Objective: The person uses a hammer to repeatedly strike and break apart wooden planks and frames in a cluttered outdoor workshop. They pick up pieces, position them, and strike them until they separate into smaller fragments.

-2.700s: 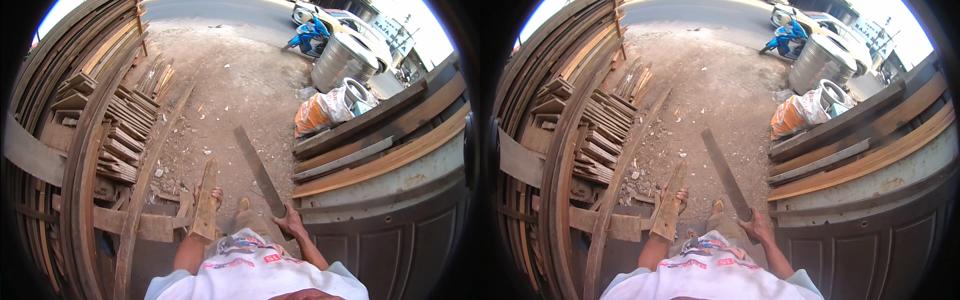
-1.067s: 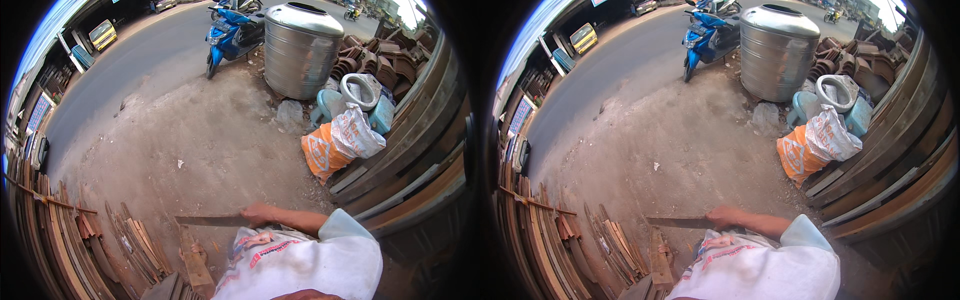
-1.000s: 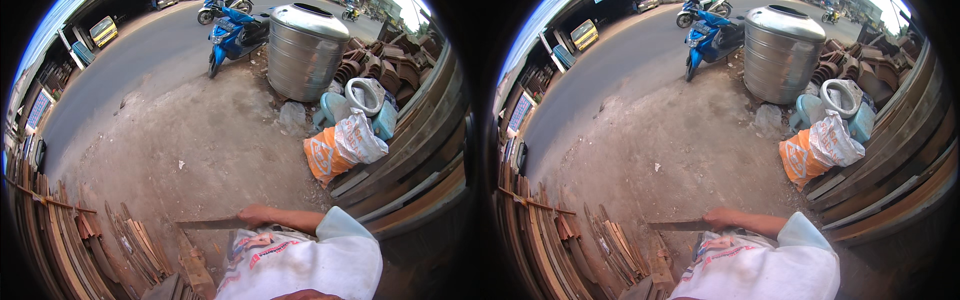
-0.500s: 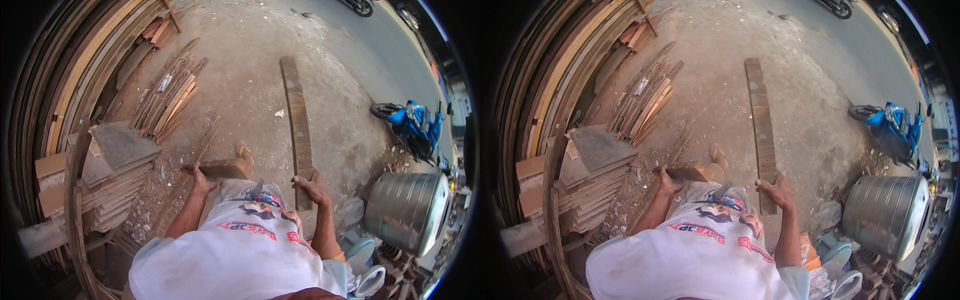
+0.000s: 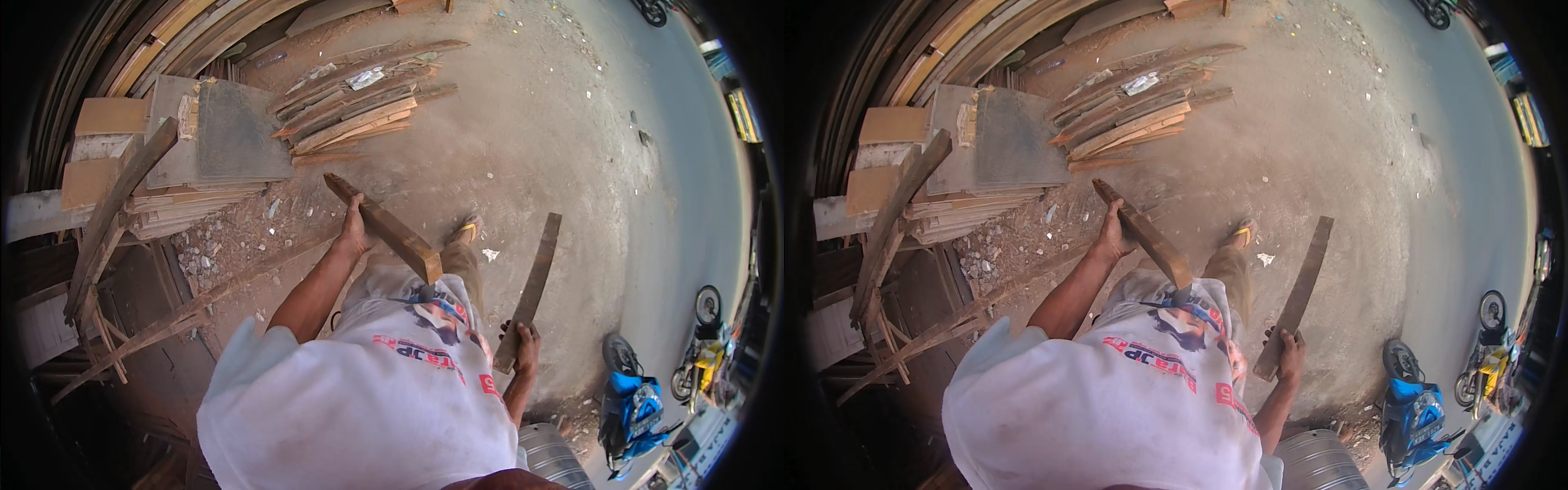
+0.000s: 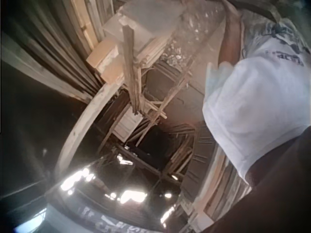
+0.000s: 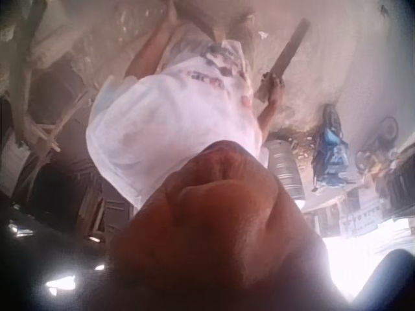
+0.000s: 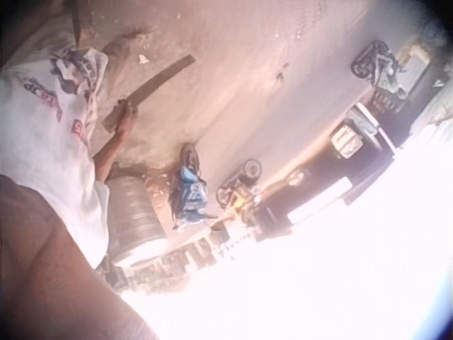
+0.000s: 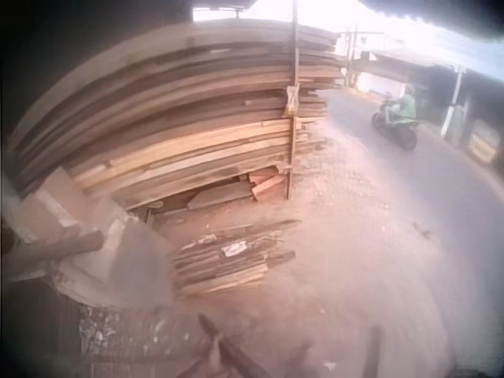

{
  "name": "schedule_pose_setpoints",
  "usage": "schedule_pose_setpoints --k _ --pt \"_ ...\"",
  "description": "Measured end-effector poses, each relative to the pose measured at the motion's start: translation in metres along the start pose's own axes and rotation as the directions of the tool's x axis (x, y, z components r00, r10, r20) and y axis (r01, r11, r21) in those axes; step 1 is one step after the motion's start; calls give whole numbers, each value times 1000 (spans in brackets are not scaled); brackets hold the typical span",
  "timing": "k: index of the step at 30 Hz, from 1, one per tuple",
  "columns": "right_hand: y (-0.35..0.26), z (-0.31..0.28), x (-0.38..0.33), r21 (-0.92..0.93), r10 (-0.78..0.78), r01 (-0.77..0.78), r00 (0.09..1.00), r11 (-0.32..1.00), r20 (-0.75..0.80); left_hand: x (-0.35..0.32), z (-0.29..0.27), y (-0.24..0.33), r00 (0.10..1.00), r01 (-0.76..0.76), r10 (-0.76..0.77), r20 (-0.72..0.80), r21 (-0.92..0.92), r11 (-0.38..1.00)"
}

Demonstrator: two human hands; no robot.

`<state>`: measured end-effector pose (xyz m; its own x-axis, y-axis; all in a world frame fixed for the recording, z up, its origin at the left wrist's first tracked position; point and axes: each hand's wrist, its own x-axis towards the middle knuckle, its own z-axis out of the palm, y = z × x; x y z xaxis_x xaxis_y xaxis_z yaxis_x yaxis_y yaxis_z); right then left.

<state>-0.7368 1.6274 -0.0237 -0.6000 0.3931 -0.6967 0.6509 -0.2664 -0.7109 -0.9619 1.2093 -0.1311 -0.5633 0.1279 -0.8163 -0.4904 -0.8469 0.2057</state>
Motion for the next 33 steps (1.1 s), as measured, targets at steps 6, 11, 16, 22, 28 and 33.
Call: schedule_pose_setpoints --k 6,11,16,22,28,33 --pt "-93 7 173 -692 -74 233 965 683 251 26 61 -1 977 -164 135 -163 -179 970" --pt "-177 50 270 -681 -106 462 862 568 496 34 95 -14 954 -280 249 -165 -208 937" --pt "-262 127 351 -679 -5 685 705 263 709 46 112 -12 961 -260 216 -172 -306 916" --pt "-345 259 407 -539 98 842 538 -18 837 107 119 21 925 -377 298 -236 -475 795" --pt "-395 399 466 -407 208 895 439 -180 874 134 163 97 925 -366 343 -161 -612 701" --pt "-423 513 500 -212 270 913 315 -348 910 162 126 135 891 -453 319 -323 -640 620"
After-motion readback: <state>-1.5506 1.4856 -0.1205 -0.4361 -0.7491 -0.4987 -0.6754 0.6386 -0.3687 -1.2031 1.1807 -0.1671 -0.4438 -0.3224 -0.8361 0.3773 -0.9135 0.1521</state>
